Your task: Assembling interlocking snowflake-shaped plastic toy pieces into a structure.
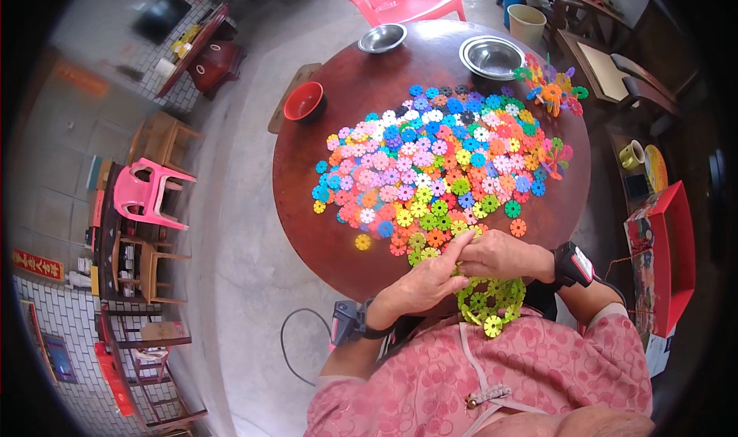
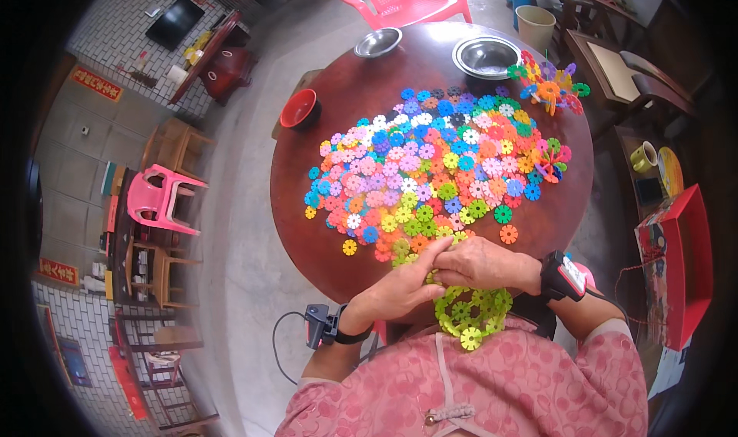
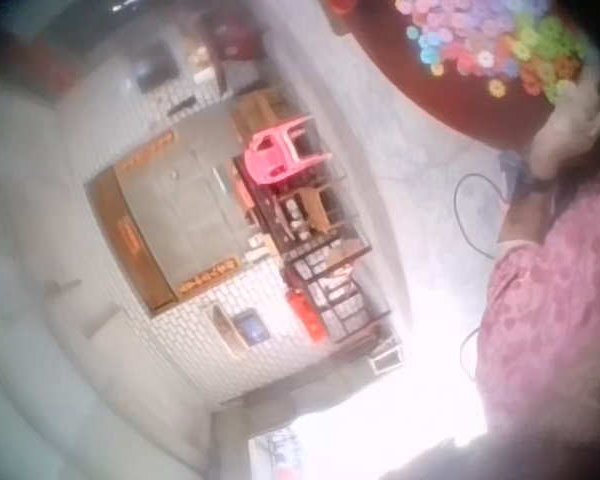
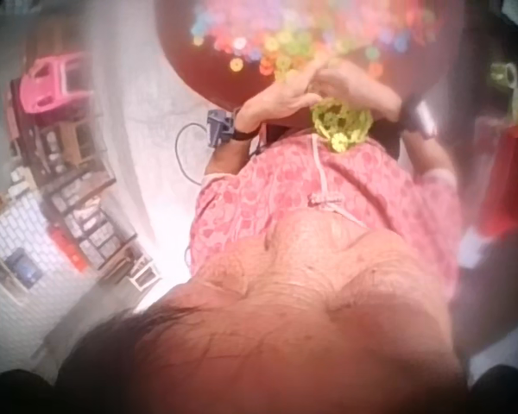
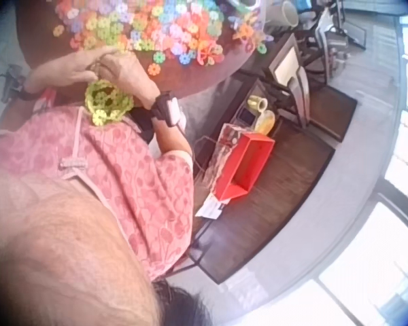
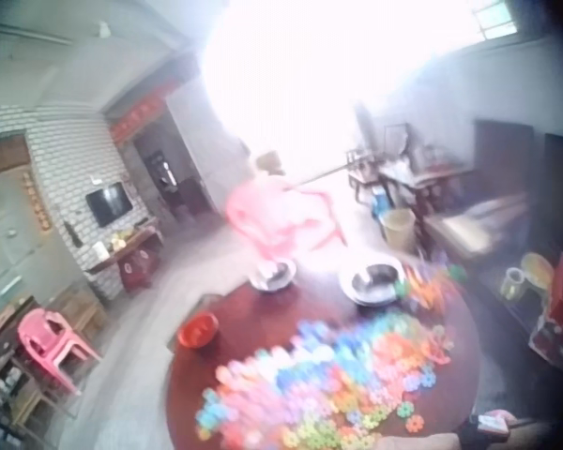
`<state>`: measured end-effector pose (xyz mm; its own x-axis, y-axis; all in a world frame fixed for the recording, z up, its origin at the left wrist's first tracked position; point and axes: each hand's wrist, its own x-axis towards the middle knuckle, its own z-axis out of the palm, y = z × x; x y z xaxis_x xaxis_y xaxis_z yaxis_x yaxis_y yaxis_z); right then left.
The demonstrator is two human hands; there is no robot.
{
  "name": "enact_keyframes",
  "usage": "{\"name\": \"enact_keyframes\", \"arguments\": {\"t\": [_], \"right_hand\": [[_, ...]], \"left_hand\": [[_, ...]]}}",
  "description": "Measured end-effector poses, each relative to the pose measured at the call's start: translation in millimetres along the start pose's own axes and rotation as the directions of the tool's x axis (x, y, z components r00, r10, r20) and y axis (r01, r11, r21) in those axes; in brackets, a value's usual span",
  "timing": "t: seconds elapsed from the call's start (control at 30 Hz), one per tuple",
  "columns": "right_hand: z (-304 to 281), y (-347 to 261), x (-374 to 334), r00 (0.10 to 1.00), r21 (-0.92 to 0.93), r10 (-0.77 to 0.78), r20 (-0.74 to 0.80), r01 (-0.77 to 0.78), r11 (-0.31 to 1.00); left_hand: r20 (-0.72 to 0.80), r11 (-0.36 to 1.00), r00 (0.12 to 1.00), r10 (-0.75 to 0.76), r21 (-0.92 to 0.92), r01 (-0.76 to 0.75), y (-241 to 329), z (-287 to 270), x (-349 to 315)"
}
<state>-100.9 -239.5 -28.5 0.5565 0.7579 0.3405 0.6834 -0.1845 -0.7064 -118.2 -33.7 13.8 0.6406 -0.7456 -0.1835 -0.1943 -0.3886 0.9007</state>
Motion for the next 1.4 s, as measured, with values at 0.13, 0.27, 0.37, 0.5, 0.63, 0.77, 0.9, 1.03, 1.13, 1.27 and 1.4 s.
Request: {"name": "enact_keyframes", "arguments": {"t": [0.13,0.27,0.37,0.5,0.63,0.77,0.9,1.03,1.13,1.27,1.4], "right_hand": [[0.9,-2.2,-1.1,0.998,-0.011,0.005,0.063,-0.005,1.000],[2.1,-7.4,-1.2,0.997,0.095,-0.053,0.049,0.048,0.994],[-2.4,-10.0,0.2,0.989,0.216,-0.023,0.143,-0.008,0.976],[-4.5,-11.9,3.3,0.983,0.340,-0.055,0.173,-0.008,0.940],[-2.1,-19.1,5.2,0.988,0.418,-0.060,0.142,-0.005,0.908],[-15.5,-16.1,3.4,0.996,0.364,0.073,0.057,-0.089,0.927],[0.0,-12.3,5.3,0.991,0.203,0.126,0.032,-0.130,0.970],[3.2,-3.8,2.7,0.985,0.217,0.174,0.001,-0.170,0.961],[2.7,-1.6,0.2,0.978,0.212,0.207,-0.037,-0.195,0.958],[-2.3,-7.9,4.5,0.859,0.428,0.510,0.047,-0.479,0.767],[-5.0,-14.0,7.2,0.846,0.489,0.508,0.163,-0.517,0.703]], "left_hand": [[0.051,0.999,0.999,0.005,0.038,-0.007,-6.1,3.6,-2.1],[0.164,0.982,0.974,0.157,-0.127,-0.137,-9.9,-0.9,-5.9],[0.211,0.955,0.965,0.158,-0.282,-0.094,-9.9,-3.3,-7.8],[0.353,0.844,0.935,0.025,-0.509,0.169,3.6,-14.4,-10.1],[0.422,0.774,0.906,0.045,-0.588,0.236,-6.3,-15.9,-18.2],[0.312,0.690,0.950,0.009,-0.689,0.220,-5.0,-30.3,-43.8],[0.026,0.823,0.973,-0.228,-0.529,0.207,-15.9,-17.6,-42.5],[-0.173,0.958,0.979,-0.111,-0.281,0.059,-20.3,6.4,-12.6],[-0.185,0.957,0.977,-0.104,-0.287,0.047,-21.2,6.8,-2.0],[-0.334,0.997,0.942,-0.021,-0.072,-0.003,-57.7,-19.7,17.0],[-0.650,0.883,0.745,0.152,0.427,0.193,-86.9,-81.2,49.1]]}}
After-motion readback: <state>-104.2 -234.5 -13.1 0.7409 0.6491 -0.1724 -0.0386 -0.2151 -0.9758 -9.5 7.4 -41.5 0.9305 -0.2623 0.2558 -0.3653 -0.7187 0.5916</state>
